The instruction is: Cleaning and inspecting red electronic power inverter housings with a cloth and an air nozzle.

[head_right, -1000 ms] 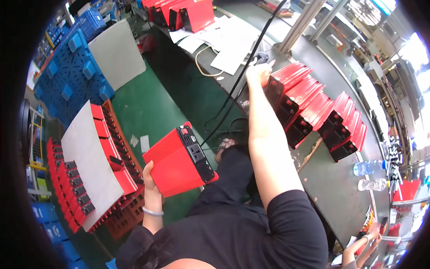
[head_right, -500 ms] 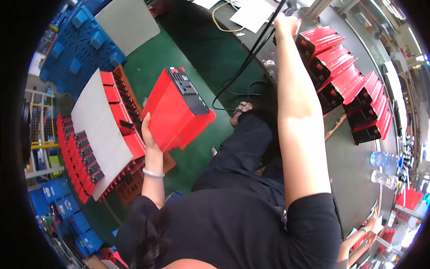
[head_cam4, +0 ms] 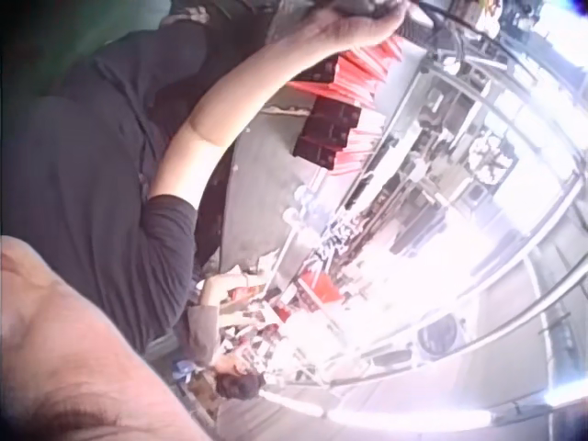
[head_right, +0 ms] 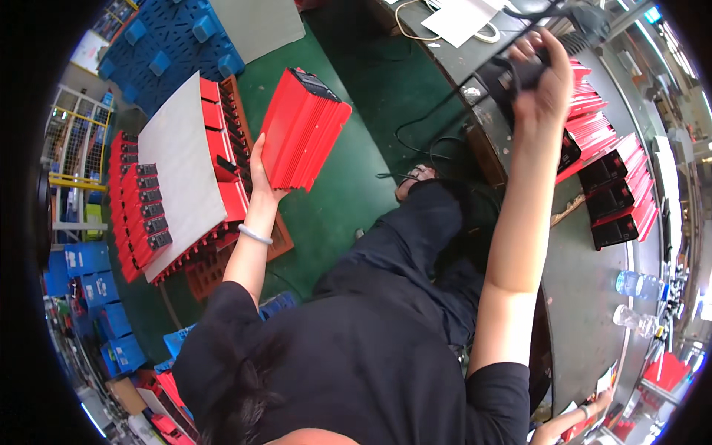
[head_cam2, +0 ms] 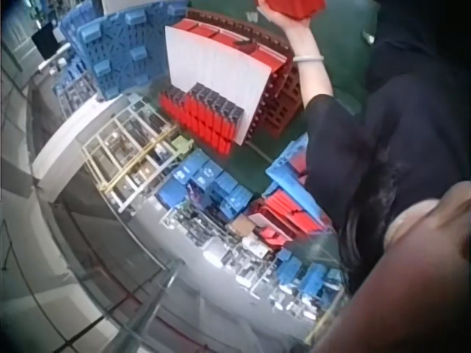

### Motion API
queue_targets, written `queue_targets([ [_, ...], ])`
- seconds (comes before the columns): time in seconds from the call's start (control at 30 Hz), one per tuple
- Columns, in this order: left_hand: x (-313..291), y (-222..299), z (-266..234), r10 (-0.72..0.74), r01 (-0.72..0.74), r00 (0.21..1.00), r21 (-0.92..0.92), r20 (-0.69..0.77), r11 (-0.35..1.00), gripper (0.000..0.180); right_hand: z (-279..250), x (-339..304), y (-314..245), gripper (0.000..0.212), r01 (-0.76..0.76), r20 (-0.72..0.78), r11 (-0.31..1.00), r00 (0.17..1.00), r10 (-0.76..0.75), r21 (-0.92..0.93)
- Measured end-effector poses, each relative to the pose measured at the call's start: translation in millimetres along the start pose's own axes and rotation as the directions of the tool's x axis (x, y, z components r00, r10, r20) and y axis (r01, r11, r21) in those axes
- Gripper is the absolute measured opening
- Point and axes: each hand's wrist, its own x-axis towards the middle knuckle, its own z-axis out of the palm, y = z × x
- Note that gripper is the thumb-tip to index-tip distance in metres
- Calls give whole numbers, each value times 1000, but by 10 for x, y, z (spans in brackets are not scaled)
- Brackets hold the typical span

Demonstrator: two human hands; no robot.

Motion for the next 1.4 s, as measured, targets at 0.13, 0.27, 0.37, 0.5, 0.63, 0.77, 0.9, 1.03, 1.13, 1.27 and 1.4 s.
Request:
queue_targets([
  [0.13, 90, -60, 17, -39, 39, 999, -12, 24, 999, 60, -208, -556, -386, 12, 126, -112, 986, 984, -139, -111],
  [0.27, 159, -96, -79, -39, 41, 999, 58, -37, 997, 63, 105, -1017, -299, 16, 176, -120, 315, 672, -731, -932],
  [0.37, 288, -157, -130, -68, 72, 996, 72, -57, 995, 66, 236, -1256, -205, 31, 551, -10, 290, 455, -890, -783],
  [0.5, 236, -176, -98, -107, 111, 993, 93, -48, 989, 65, 283, -1361, -268, 36, 510, -288, 700, 664, -690, -500],
  [0.63, 219, -219, -49, -90, 95, 993, 65, -77, 993, 64, 405, -1462, -209, 40, 568, -158, 522, 567, -809, -637],
  [0.77, 349, -222, -150, -96, 103, 993, 104, -71, 989, 65, 501, -1768, -51, 24, 154, 77, 528, 983, -164, -835],
  [0.9, 385, -217, -230, -94, 105, 989, 96, -113, 990, 65, 207, -2050, 441, 29, -222, -78, 193, 824, 561, -956],
  [1.03, 405, -185, -281, -131, 152, 975, 110, -181, 982, 65, 169, -2062, 686, 35, -196, -137, 6, 703, 697, -981],
  [1.13, 348, -122, -333, -136, 167, 963, 120, -230, 979, 63, 192, -1925, 767, 35, -86, -192, -191, 734, 652, -978],
  [1.27, 360, -34, -513, -137, 174, 964, 147, -228, 974, 63, 176, -1869, 840, 35, -93, -215, -223, 754, 621, -970],
  [1.4, 270, 14, -522, -117, 153, 958, 119, -261, 981, 64, 173, -1869, 912, 36, -24, -189, -245, 710, 679, -969],
])
